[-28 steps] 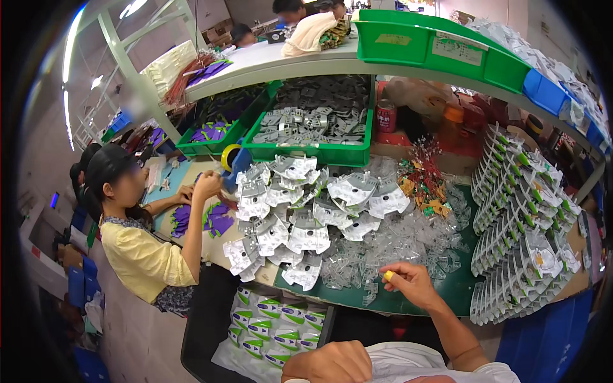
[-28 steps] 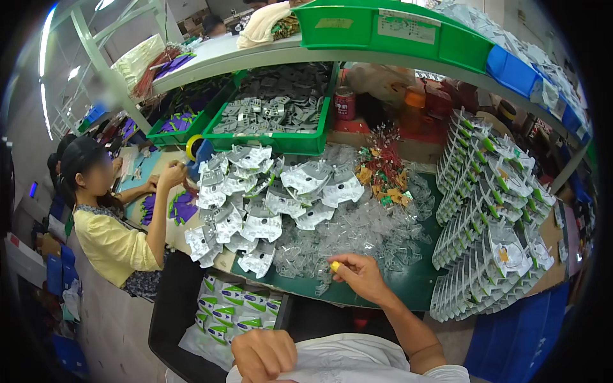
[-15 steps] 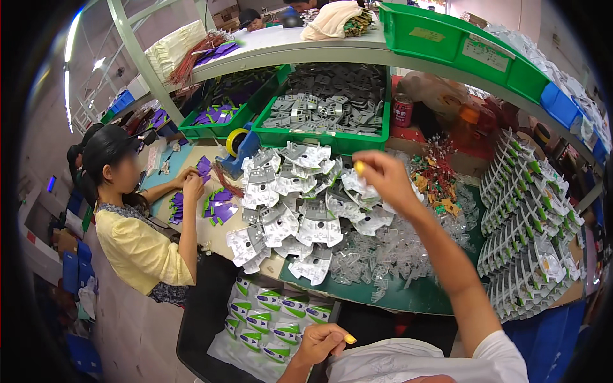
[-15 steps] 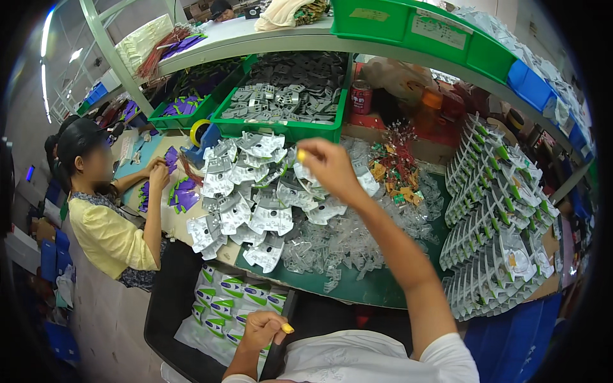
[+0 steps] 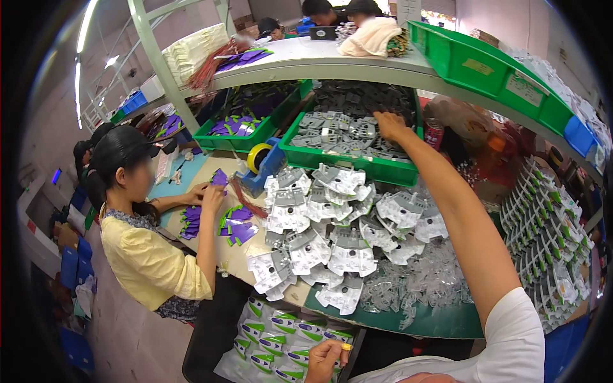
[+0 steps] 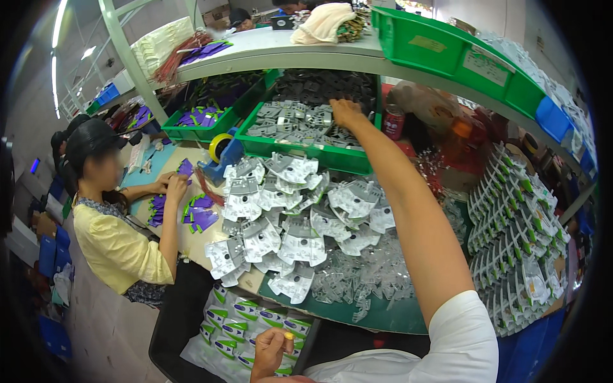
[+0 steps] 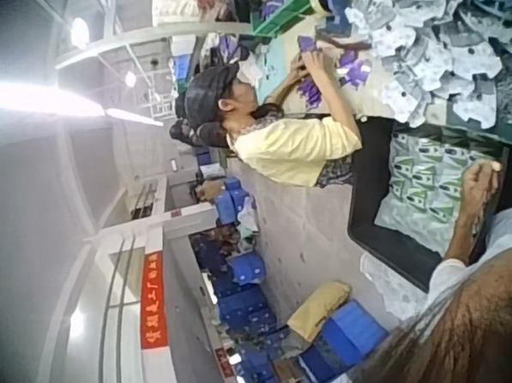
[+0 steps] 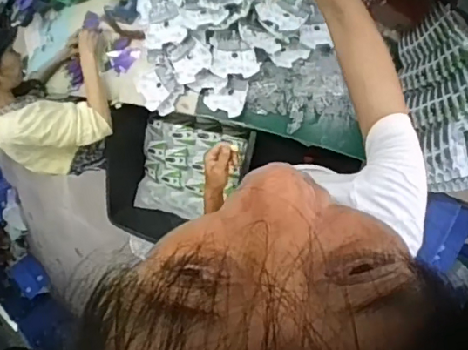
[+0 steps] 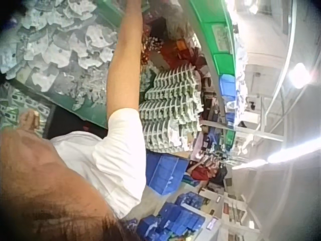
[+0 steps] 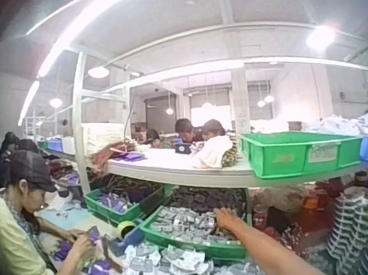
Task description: The person assembles toy components by attaching small plastic pieces into plastic body panels by hand and arranges the completed parts into rows inside a storage bin.
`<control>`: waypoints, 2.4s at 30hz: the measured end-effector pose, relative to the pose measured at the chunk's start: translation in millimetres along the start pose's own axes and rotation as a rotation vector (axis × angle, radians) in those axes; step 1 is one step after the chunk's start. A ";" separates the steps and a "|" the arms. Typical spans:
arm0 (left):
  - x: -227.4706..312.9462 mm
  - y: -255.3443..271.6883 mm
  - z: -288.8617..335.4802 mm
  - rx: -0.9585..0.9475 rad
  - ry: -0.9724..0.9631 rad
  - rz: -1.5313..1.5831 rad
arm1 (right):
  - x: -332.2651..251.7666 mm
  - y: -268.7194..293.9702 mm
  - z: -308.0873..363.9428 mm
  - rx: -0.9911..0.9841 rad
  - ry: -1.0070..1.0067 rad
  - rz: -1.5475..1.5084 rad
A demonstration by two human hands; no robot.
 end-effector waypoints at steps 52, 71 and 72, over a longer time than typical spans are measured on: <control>-61.8 358.5 93.4 1.556 0.522 -0.753 | -28.6 4.9 446.4 -0.037 -0.227 -1.064; -19.3 246.8 87.9 1.207 -0.207 -0.636 | 14.5 10.7 481.6 0.013 -0.493 -1.093; -11.1 211.6 73.7 1.065 -0.236 -0.658 | 10.7 11.1 481.6 0.014 -0.503 -1.133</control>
Point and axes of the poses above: each hand's wrist, its own z-axis away from the middle knuckle, its own y-axis out of the back of the hand, x = y × z, the point moved 7 cm from there along -z, towards the middle knuckle
